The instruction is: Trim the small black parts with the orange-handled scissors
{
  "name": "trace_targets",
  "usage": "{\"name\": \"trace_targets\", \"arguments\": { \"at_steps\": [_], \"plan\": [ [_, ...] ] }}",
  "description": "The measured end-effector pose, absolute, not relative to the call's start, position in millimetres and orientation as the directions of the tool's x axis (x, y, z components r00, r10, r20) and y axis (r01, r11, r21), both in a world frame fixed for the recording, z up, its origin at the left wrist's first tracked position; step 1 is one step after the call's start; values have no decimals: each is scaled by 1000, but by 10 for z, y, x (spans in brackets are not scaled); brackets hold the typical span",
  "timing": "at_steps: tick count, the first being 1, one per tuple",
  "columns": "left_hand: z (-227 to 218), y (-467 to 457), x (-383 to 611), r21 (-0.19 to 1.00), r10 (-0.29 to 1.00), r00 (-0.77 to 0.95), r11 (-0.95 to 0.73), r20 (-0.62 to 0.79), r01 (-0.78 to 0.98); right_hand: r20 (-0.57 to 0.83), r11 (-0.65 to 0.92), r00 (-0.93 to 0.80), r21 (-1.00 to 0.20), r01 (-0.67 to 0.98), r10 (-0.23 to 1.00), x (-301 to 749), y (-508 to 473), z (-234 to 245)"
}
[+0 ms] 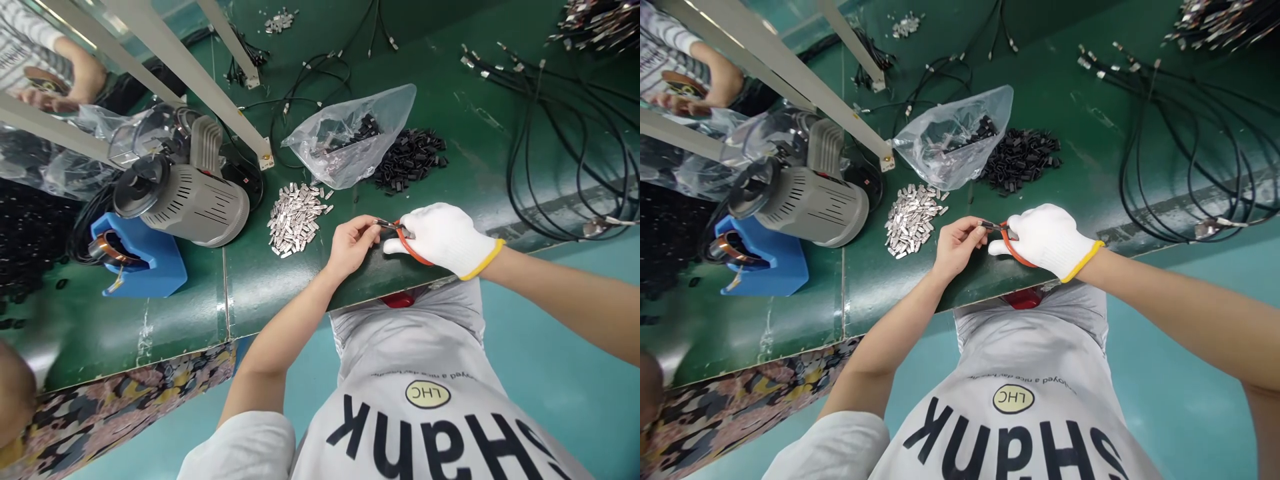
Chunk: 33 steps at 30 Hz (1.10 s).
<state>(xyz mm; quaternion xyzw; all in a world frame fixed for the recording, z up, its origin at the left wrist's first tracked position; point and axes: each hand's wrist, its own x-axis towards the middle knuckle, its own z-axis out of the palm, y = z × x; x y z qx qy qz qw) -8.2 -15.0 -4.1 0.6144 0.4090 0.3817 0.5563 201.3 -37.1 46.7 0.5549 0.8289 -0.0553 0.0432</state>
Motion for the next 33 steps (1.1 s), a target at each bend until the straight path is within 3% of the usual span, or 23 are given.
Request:
{"name": "trace_targets", "arguments": {
  "at_steps": [12, 21, 33],
  "plan": [
    [-91, -140, -79, 992, 931, 364, -62, 20, 105, -142, 386, -385, -20, 922, 912, 1994, -327, 474],
    [-89, -147, -38, 992, 924, 382, -31, -17, 119, -124, 477, -472, 9, 879, 873, 2140, -281, 494],
    [-94, -156, -34, 990, 924, 381, -29, -26, 139, -189, 496, -483, 29, 868, 855, 2093, -223, 580]
  ]
}}
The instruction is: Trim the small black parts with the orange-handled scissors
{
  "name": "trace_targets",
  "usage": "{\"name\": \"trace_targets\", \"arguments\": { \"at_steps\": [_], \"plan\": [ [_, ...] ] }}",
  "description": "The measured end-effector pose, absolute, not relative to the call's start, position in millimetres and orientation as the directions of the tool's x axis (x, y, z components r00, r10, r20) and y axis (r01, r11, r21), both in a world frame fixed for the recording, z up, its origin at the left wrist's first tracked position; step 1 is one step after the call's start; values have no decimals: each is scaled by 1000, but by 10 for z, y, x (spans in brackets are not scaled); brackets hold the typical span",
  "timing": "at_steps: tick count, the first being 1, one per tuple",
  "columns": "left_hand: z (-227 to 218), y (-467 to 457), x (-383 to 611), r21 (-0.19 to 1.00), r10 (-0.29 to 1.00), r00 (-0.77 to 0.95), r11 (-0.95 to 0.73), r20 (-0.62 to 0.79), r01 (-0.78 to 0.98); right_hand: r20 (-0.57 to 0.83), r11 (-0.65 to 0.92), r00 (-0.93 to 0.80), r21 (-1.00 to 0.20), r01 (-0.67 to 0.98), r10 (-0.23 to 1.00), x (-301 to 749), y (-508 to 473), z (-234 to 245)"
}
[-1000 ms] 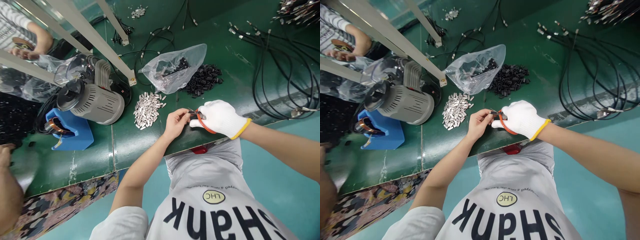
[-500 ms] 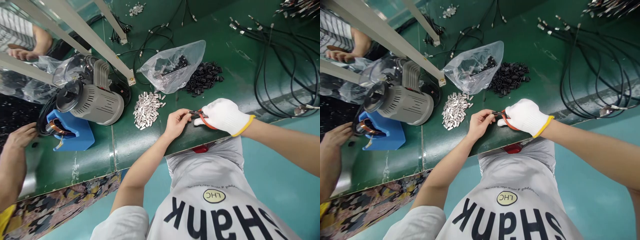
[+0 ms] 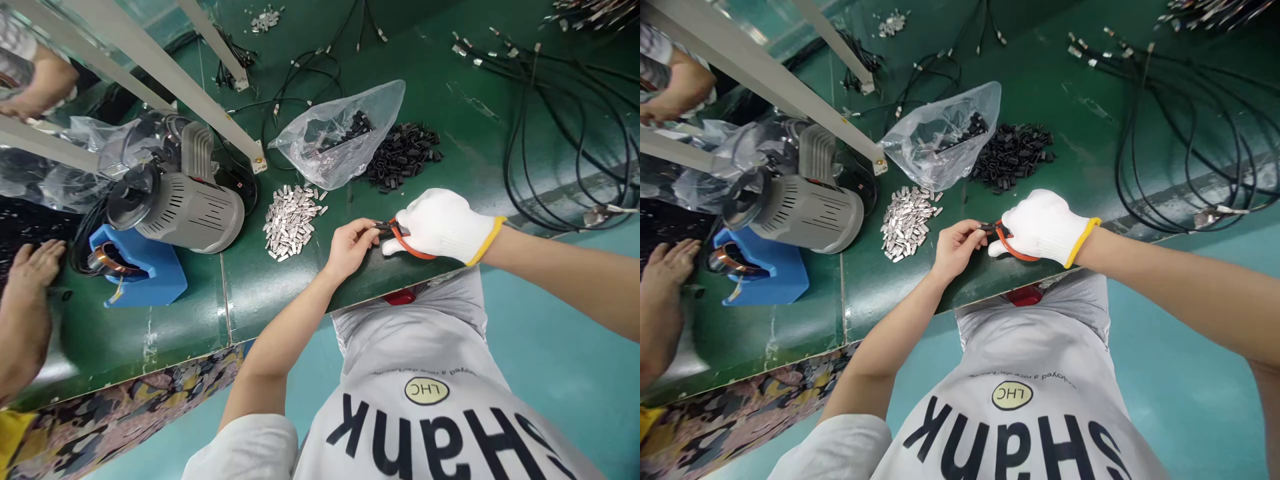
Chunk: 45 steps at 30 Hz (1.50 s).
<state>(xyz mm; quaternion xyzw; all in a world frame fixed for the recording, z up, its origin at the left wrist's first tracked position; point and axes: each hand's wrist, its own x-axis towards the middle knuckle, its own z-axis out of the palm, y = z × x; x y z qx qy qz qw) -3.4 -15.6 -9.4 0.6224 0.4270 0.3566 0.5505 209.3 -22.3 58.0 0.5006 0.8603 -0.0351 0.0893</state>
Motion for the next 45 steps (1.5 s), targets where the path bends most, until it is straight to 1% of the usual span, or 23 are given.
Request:
{"name": "trace_targets", "arguments": {
  "at_steps": [9, 11, 14, 16, 22, 27, 31, 33, 37, 45],
  "plan": [
    [-116, -145, -36, 992, 930, 369, -43, -5, 120, -161, 481, -468, 51, 875, 869, 2121, -227, 577],
    [-109, -148, -32, 993, 927, 374, -39, -7, 114, -158, 481, -472, 27, 876, 867, 2141, -203, 559],
    [-93, -154, -24, 994, 923, 384, -25, -18, 106, -161, 469, -472, -54, 881, 867, 2156, -166, 540],
    [-86, -156, -20, 995, 923, 385, -16, -22, 96, -172, 461, -467, -76, 884, 867, 2145, -151, 544],
    [-107, -151, -27, 995, 923, 385, -11, -29, 102, -199, 470, -472, -59, 880, 859, 2105, -147, 542],
    [-110, -150, -35, 993, 925, 380, -23, -23, 116, -131, 466, -473, -83, 881, 871, 2132, -164, 477],
    [-104, -143, -43, 993, 925, 379, -14, -32, 116, -168, 468, -462, -5, 884, 871, 2103, -205, 462],
    [-110, -139, -46, 993, 923, 383, -11, -35, 116, -194, 461, -450, 10, 888, 872, 2085, -226, 458],
    [-118, -138, -46, 995, 923, 382, -4, -33, 96, -219, 437, -428, -9, 900, 877, 2084, -246, 480],
    [-89, -160, -30, 997, 917, 398, 2, -33, 78, -230, 473, -467, -31, 881, 854, 2073, -195, 601]
  ]
}}
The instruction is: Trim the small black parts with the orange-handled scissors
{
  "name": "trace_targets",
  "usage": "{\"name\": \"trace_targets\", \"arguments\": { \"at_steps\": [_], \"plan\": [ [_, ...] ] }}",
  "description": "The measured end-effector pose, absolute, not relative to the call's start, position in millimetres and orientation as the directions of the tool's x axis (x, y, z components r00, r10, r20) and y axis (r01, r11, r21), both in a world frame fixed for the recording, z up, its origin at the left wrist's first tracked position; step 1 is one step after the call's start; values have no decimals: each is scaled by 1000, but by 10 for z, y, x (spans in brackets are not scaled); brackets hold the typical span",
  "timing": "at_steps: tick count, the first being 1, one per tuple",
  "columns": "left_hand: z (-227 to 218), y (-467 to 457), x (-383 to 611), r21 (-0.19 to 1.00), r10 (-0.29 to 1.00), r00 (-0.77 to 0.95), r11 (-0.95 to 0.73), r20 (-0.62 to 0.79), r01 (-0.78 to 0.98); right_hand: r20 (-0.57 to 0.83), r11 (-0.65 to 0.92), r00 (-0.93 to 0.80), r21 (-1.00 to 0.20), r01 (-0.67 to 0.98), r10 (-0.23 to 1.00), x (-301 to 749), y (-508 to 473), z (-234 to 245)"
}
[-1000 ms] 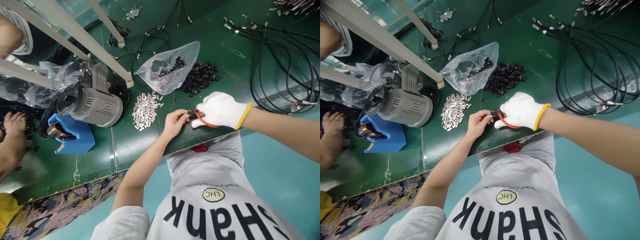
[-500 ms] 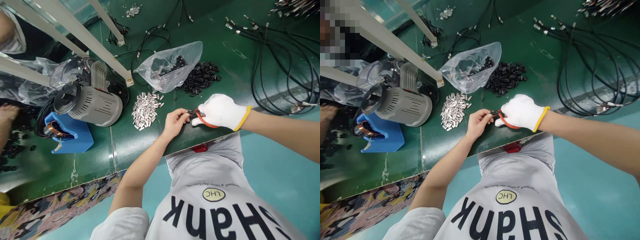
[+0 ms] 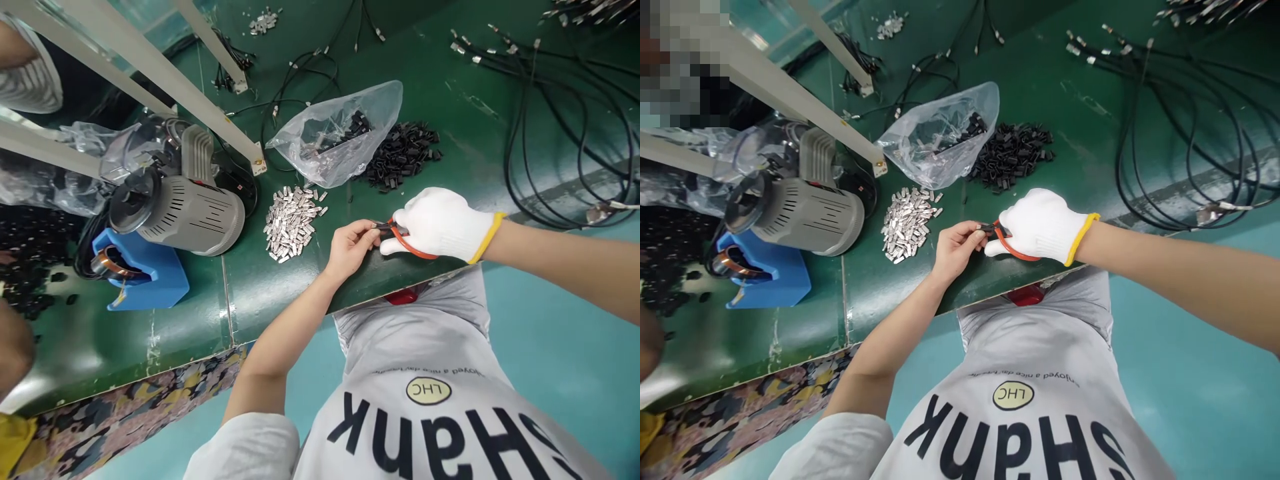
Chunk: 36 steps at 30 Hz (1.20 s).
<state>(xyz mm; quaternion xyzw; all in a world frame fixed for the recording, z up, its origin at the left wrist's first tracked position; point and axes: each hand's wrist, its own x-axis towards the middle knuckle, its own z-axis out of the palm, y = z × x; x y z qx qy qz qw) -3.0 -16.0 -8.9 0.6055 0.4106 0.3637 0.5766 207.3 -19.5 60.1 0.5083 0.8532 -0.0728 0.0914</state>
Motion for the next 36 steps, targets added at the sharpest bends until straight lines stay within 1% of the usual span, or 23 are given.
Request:
{"name": "trace_targets", "arguments": {
  "at_steps": [3, 7, 12, 15, 19, 24, 36],
  "plan": [
    [-74, -161, -26, 996, 920, 390, 9, -41, 84, -206, 467, -465, -43, 883, 861, 2058, -185, 569],
    [-67, -163, -20, 996, 920, 388, 20, -54, 92, -203, 472, -466, -22, 881, 861, 2080, -211, 511],
    [-65, -175, -15, 995, 919, 390, 23, -61, 101, -171, 470, -468, -30, 882, 867, 2142, -267, 489],
    [-57, -183, -16, 994, 914, 402, 16, -58, 106, -186, 449, -449, -41, 892, 874, 2136, -272, 533],
    [-52, -187, -11, 997, 915, 399, 37, -62, 71, -227, 432, -434, -58, 900, 872, 2074, -212, 589],
    [-61, -177, 5, 997, 920, 388, 38, -62, 70, -203, 461, -459, -42, 887, 865, 2047, -189, 575],
    [-47, -185, 8, 996, 930, 367, 10, -40, 84, -141, 368, -366, -11, 930, 920, 2042, -361, 502]
  ]
}}
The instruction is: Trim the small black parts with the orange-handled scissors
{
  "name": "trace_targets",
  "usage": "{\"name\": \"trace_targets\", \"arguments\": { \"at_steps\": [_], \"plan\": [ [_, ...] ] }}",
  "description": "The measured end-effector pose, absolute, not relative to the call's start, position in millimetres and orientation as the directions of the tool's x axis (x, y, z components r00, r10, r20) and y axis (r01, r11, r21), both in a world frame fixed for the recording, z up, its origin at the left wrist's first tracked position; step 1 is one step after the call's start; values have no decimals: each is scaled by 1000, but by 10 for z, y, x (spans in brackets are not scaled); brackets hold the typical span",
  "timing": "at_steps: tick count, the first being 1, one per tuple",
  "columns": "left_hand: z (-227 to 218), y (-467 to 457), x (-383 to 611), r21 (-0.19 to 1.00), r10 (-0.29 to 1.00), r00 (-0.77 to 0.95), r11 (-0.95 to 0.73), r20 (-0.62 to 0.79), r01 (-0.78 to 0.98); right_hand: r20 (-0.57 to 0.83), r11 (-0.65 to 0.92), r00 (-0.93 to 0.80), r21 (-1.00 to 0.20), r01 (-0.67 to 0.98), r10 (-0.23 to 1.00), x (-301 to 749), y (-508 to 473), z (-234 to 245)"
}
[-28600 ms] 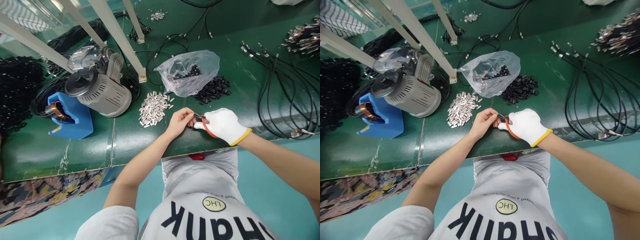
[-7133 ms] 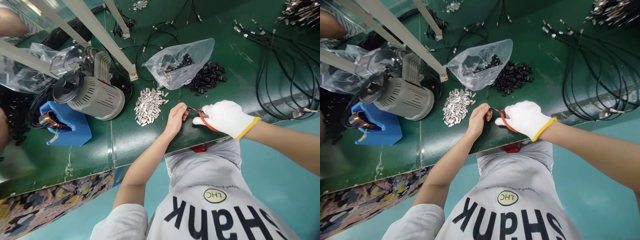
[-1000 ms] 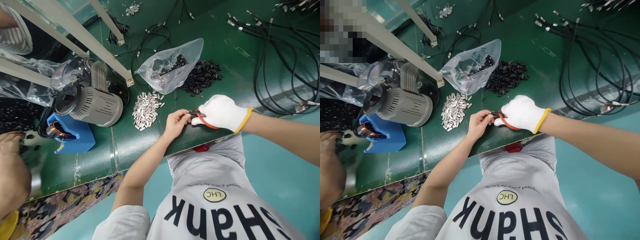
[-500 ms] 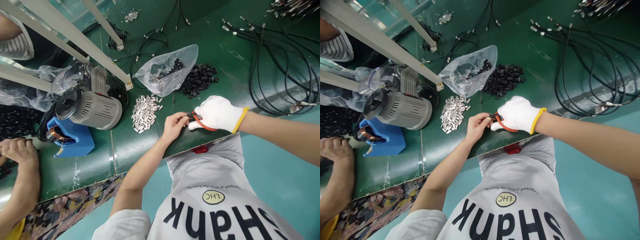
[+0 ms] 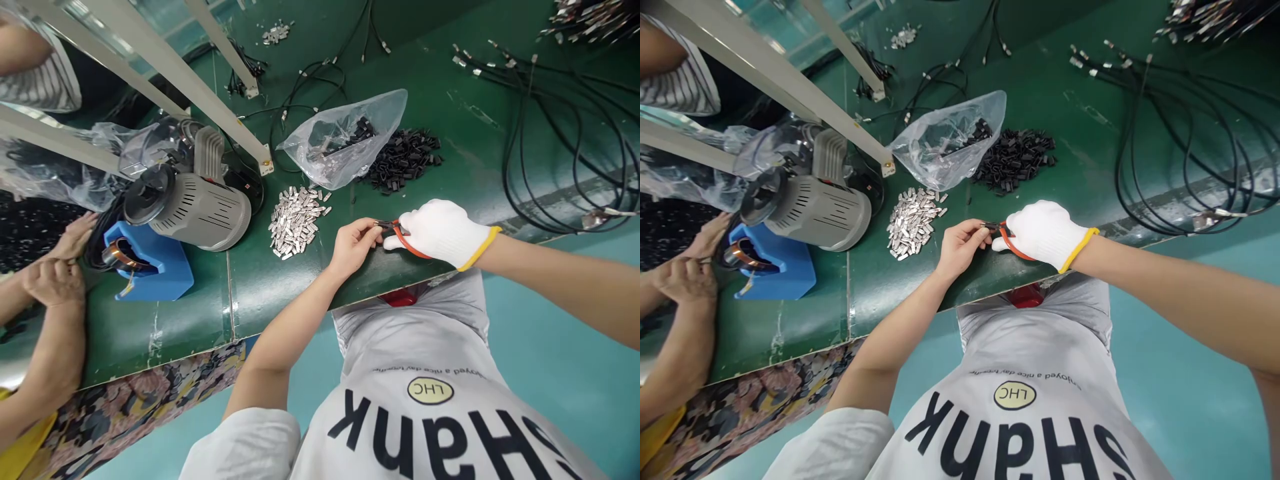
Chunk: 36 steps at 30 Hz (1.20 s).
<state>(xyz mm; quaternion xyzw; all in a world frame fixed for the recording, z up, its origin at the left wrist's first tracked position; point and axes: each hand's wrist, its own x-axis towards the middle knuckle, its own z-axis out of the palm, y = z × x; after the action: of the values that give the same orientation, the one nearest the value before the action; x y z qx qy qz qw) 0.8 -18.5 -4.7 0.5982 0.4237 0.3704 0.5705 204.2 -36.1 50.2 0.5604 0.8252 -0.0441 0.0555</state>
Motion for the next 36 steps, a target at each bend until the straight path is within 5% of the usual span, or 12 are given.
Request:
{"name": "trace_targets", "arguments": {
  "at_steps": [16, 24, 36],
  "plan": [
    [-17, -122, -81, 1000, 916, 402, 3, -11, 22, -58, 288, -284, 57, 956, 957, 1923, -450, 427],
    [13, -87, -82, 897, 873, 413, 376, -259, -232, 16, 331, -332, 62, 942, 943, 1875, -372, 242],
    [33, -74, -139, 675, 700, 541, 677, -466, -293, 39, 445, -444, -30, 895, 895, 1933, -257, 230]
  ]
}}
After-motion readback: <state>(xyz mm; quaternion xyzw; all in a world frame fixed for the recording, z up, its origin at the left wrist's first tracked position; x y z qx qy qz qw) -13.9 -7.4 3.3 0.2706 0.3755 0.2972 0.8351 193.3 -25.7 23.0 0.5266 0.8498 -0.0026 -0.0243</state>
